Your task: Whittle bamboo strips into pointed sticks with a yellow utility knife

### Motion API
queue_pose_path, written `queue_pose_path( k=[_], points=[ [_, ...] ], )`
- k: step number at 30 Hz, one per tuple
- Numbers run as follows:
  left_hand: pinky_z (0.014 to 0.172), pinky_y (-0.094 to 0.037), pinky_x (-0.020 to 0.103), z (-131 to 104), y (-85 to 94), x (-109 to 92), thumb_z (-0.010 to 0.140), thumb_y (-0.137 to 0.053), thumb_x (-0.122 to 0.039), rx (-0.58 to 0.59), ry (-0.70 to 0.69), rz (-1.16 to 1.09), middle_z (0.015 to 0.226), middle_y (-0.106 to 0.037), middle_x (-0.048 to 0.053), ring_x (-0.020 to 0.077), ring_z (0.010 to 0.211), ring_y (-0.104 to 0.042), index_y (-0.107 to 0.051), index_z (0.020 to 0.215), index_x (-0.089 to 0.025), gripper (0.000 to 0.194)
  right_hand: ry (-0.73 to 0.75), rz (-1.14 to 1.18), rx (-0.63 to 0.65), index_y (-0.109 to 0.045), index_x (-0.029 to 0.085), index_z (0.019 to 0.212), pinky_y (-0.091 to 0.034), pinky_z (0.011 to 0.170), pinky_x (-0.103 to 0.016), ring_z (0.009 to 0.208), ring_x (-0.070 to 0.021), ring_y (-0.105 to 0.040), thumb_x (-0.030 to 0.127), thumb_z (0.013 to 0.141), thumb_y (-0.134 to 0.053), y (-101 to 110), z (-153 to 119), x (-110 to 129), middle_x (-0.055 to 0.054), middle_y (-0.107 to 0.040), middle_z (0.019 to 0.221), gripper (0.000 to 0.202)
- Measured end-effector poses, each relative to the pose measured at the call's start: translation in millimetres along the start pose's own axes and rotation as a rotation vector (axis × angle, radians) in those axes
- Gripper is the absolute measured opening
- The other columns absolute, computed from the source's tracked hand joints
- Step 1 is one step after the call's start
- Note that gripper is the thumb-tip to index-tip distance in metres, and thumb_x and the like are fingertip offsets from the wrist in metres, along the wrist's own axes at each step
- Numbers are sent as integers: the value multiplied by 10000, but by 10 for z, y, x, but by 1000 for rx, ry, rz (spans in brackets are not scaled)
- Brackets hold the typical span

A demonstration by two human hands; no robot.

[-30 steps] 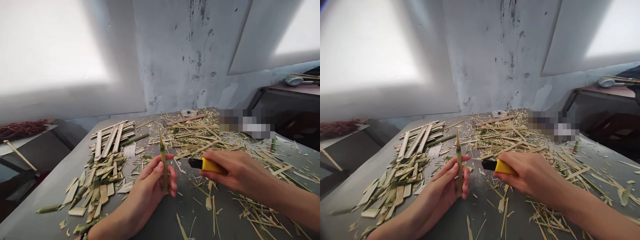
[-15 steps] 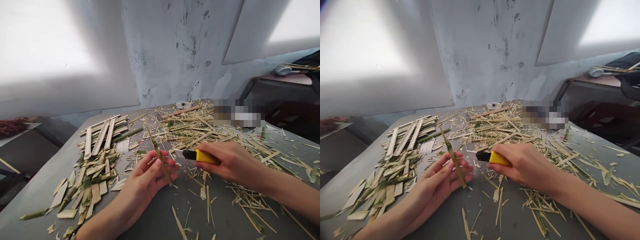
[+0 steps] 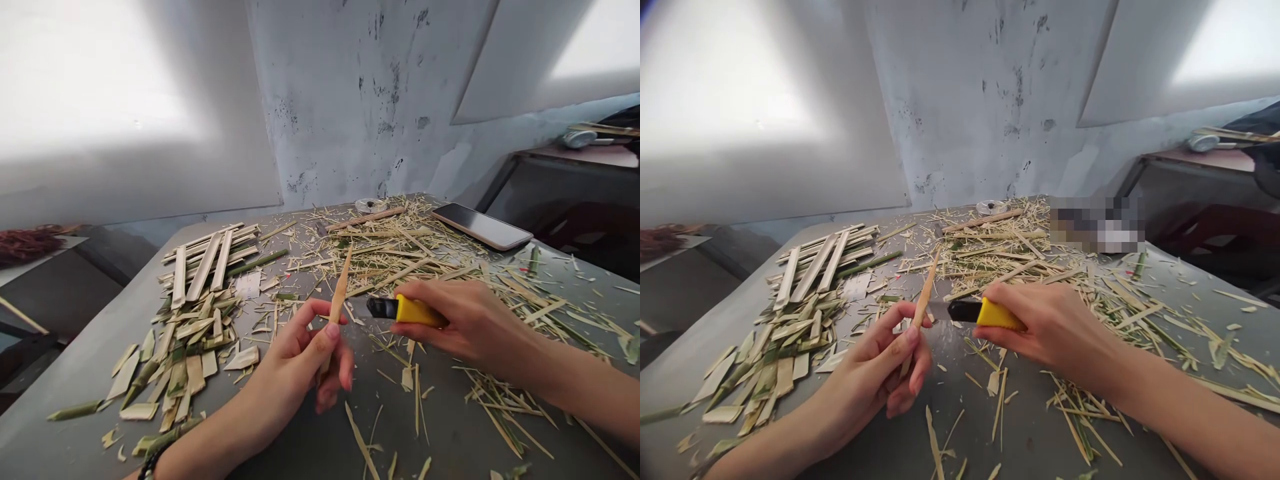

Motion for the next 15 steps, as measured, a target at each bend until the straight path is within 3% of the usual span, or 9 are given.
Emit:
queue_pose_path(
  k=[2, 5, 15],
  points=[
    [448, -248, 171, -7, 0, 5, 1092, -462, -403, 7, 5, 29, 632, -511, -79, 53, 474, -264, -532, 1055, -227, 193, 30, -3, 15, -558, 228, 1096, -373, 593, -266, 615, -119, -548, 526, 1044, -556, -43, -8, 20, 30, -637, 773, 302],
    [477, -221, 221, -22, 7, 8, 1097, -419, -461, 6, 20, 86, 634, -397, -85, 79, 521, -242, -597, 1018, -194, 331, 64, 3, 12, -541, 227, 1113, -355, 572, -262, 592, -112, -541, 537, 1052, -534, -92, -24, 46, 45, -627, 744, 316],
    [438, -152, 238, -29, -17, -19, 1086, -437, -481, 88, 93, 122, 609, -318, -101, 85, 490, -188, -543, 867, -201, 372, 189, -32, -56, -529, 218, 1024, -313, 539, -269, 523, -102, -499, 541, 1066, -501, -61, -19, 129, 69, -547, 647, 327]
  ],
)
Point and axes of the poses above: each hand's wrist, its own z-axis towards the middle knuckle, its own y-axis out of the back of the hand, x = y × z, the point moved 2 cm from there along z, towards the middle knuckle
